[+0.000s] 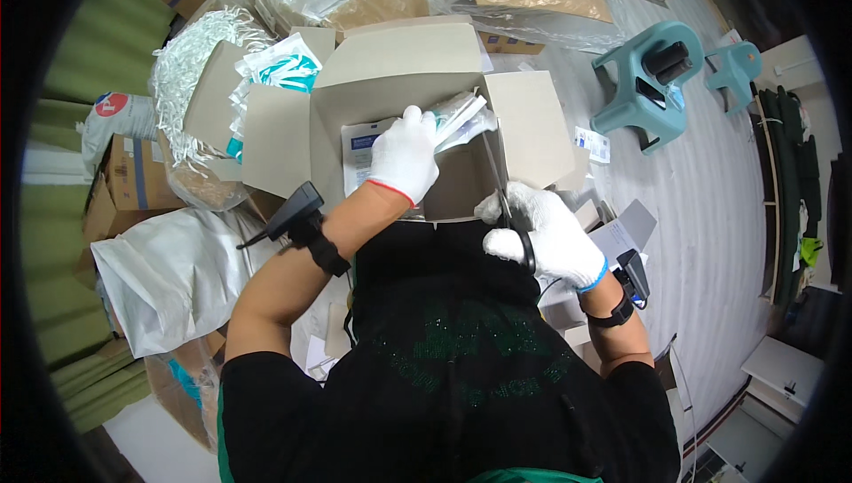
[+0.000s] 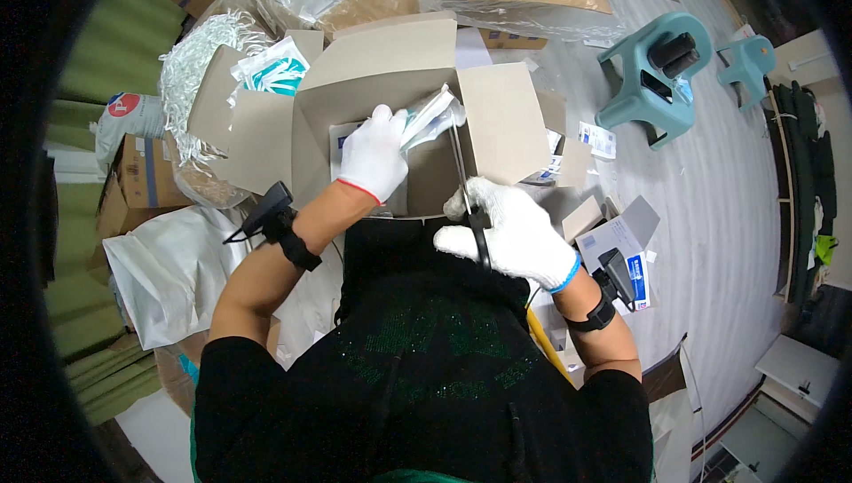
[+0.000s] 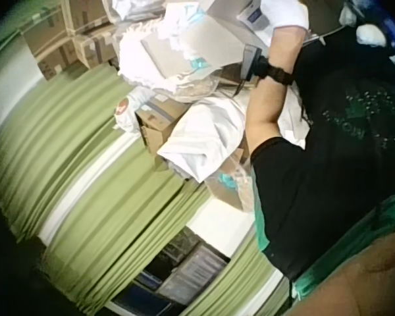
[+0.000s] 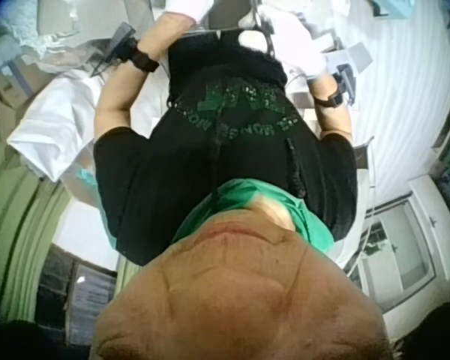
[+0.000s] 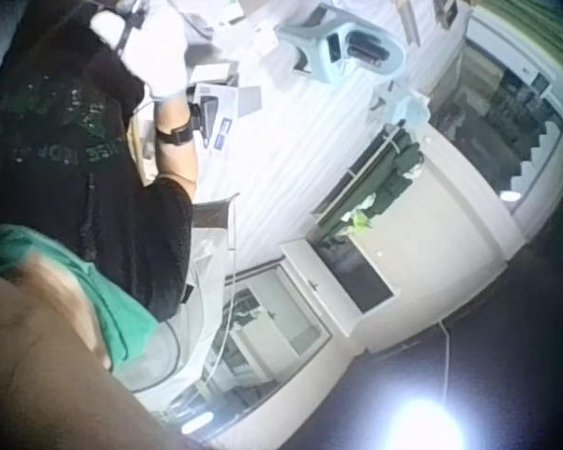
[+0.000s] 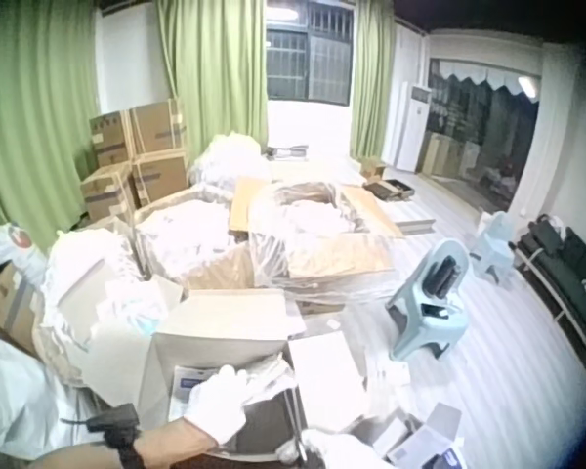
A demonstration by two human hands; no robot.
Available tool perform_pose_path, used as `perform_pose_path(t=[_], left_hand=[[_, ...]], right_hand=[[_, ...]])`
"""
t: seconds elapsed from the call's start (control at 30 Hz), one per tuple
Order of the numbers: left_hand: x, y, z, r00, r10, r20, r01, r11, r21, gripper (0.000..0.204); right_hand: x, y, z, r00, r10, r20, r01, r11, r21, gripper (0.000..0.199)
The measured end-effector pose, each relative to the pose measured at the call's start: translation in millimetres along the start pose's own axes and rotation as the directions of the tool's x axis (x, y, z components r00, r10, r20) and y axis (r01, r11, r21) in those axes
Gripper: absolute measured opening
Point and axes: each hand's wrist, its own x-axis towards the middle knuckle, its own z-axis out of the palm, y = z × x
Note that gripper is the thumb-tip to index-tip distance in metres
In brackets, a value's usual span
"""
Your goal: Opening boxes of medical face masks and transferring them into a new shipping box.
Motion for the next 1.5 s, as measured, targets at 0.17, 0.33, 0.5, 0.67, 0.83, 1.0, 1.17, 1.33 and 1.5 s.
perform_pose_path(t=[0.17,0.33,0.5,0.67,0.83,1.0,1.17,1.33,1.5], left_hand=[[-9.6,-0.4,-3.5,0.984,0.016,-0.177,0.026,0.973,0.231,0.016],[-8.5,-3.7,3.3,0.935,0.119,-0.333,-0.012,0.952,0.307,0.014],[-25.3,0.5,5.4,0.978,0.116,-0.173,-0.085,0.98,0.177,0.03],[-18.5,-4.1,-10.5,0.906,0.242,-0.347,-0.227,0.97,0.085,0.011],[-10.4,-17.7,-35.2,0.911,0.259,-0.322,-0.365,0.871,-0.33,0.016],[-23.5,-56.2,-42.2,0.995,-0.053,-0.082,-0.048,0.468,-0.883,0.018],[-17.3,-70.4,-41.9,0.954,-0.286,0.087,0.074,-0.053,-0.996,0.02],[-11.2,-59.7,-45.7,0.989,-0.095,0.115,0.113,-0.027,-0.993,0.024],[20.7,-14.6,-54.0,0.994,0.045,0.096,0.096,0.006,-0.995,0.049]], right_hand=[[6.7,-40.5,-6.7,0.991,0.101,0.09,-0.076,0.967,-0.244,0.045],[24.8,-54.3,-5.8,0.999,0.025,0.049,0.001,0.885,-0.466,0.07],[43.7,-62.8,-4.3,0.998,0.039,0.039,-0.026,0.959,-0.283,0.049],[38.3,-30.7,-1.4,0.995,0.098,0.007,-0.097,0.988,-0.121,0.047],[22.5,-13.5,-7.2,1.0,0.004,0.019,-0.001,0.99,-0.143,0.044],[11.8,-12.1,-18.2,0.996,-0.011,0.088,0.017,0.998,-0.066,0.034],[5.7,-12.8,-27.5,0.973,-0.092,-0.213,0.125,0.981,0.146,0.04],[47.2,-19.6,-28.1,0.928,-0.185,-0.324,0.239,0.962,0.134,0.05],[56.3,-13.8,-23.3,0.86,-0.122,-0.496,0.245,0.951,0.189,0.042]])
